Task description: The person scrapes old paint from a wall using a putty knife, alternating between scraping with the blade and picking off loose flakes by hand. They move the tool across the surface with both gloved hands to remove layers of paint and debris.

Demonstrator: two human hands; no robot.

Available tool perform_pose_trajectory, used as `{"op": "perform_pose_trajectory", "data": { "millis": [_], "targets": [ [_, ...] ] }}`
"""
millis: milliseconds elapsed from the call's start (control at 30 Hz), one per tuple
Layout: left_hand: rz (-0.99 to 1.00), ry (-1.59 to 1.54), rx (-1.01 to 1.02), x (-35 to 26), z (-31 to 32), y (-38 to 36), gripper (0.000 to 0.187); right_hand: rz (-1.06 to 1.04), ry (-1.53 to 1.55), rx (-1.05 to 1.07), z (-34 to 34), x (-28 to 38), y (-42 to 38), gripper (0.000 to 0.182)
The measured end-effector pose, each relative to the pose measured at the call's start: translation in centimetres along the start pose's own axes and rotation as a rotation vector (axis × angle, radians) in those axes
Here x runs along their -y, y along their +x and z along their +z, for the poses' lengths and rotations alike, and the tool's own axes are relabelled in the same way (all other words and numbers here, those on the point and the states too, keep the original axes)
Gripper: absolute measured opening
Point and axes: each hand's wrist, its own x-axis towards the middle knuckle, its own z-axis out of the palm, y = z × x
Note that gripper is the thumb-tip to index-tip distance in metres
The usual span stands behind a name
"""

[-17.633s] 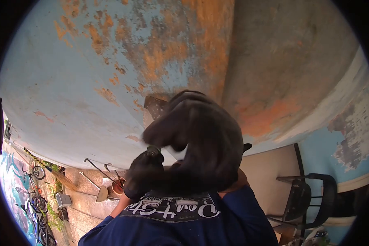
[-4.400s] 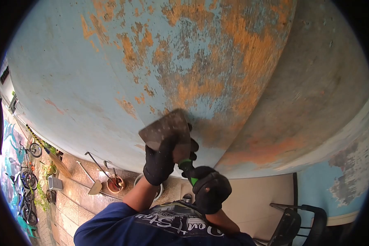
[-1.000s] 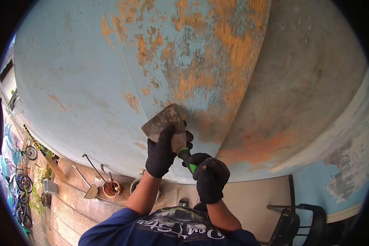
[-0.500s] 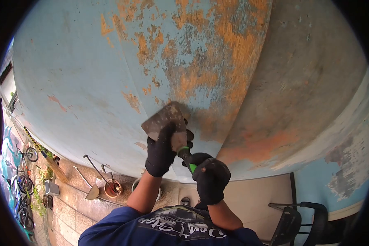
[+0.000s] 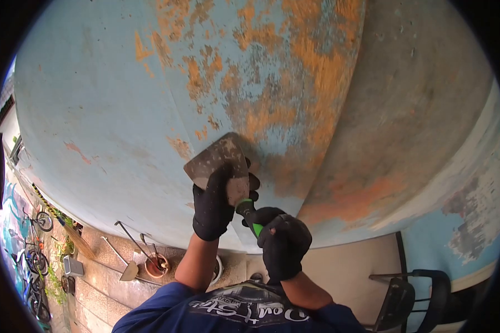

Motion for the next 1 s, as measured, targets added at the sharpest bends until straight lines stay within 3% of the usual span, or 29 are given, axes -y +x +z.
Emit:
{"op": "perform_pose_trajectory", "data": {
  "millis": [33,67,100,167,200,233,300,333,433,467,500,533,633,667,700,767,833,900,1000],
  "targets": [
    [-0.009,0.002,0.002,0.5,-0.3,-0.1,0.032,-0.043,0.015,0.041,0.2,0.2,0.4,0.049],
    [-0.010,0.013,-0.005,0.8,-0.4,-0.2,0.032,-0.175,0.072,0.041,-0.2,-1.1,0.3,0.028],
    [-0.007,0.022,-0.013,1.1,-0.3,-0.3,0.033,-0.183,0.073,0.044,-0.2,-1.4,-0.1,0.028],
    [0.007,0.017,-0.043,1.1,0.6,-0.4,0.035,-0.019,0.196,-0.062,-0.2,-1.8,-0.7,0.023],
    [0.107,0.092,0.002,0.3,1.1,-0.7,0.036,-0.136,-0.162,-0.013,-0.4,-1.0,0.0,0.013],
    [0.198,0.171,0.048,-0.1,1.3,-0.9,0.037,-0.125,-0.163,-0.015,-0.3,-0.5,0.4,0.013],
    [0.088,0.215,0.063,-0.5,1.2,-0.2,0.039,-0.191,-0.360,0.046,-0.3,0.2,1.2,0.042],
    [0.035,0.110,0.050,-0.8,1.5,-0.3,0.039,-0.209,0.079,0.093,-0.1,-0.3,1.3,0.035],
    [-0.019,0.024,0.036,0.3,1.0,-0.4,0.040,-0.050,-0.057,0.022,-1.0,-1.2,-1.0,0.026],
    [-0.055,-0.033,0.046,0.8,0.5,-0.2,0.035,-0.059,-0.055,0.022,-0.9,-1.2,-0.4,0.026],
    [-0.096,-0.087,0.055,1.0,0.4,0.0,0.031,-0.221,-0.227,0.011,-0.7,-1.1,0.2,0.024],
    [-0.022,0.029,0.037,1.1,0.4,0.7,0.029,-0.374,-0.401,-0.004,-0.5,-1.0,0.5,0.022],
    [0.014,0.035,0.075,-0.9,1.6,0.7,0.037,-0.208,-0.413,-0.043,-0.1,1.2,1.6,0.026],
    [0.539,0.544,0.147,1.6,-0.1,1.1,0.036,-0.251,-0.417,0.032,0.1,2.5,1.8,0.027],
    [0.553,0.543,0.147,1.4,0.3,0.4,0.036,-0.264,-0.413,0.034,0.2,2.2,1.5,0.027],
    [0.016,0.000,-0.009,0.8,1.7,-0.4,0.035,-0.112,-0.141,-0.088,0.0,0.8,0.5,0.030],
    [0.000,0.024,0.000,0.3,1.7,0.3,0.036,-0.120,-0.055,-0.082,0.0,0.9,1.6,0.030],
    [0.250,0.254,0.026,-0.1,2.0,0.4,0.036,-0.074,-0.154,0.114,-0.8,2.1,2.3,0.041],
    [0.068,0.117,0.000,0.6,1.3,-0.2,0.035,-0.026,-0.021,0.060,-0.3,1.4,0.6,0.042]
  ]
}}
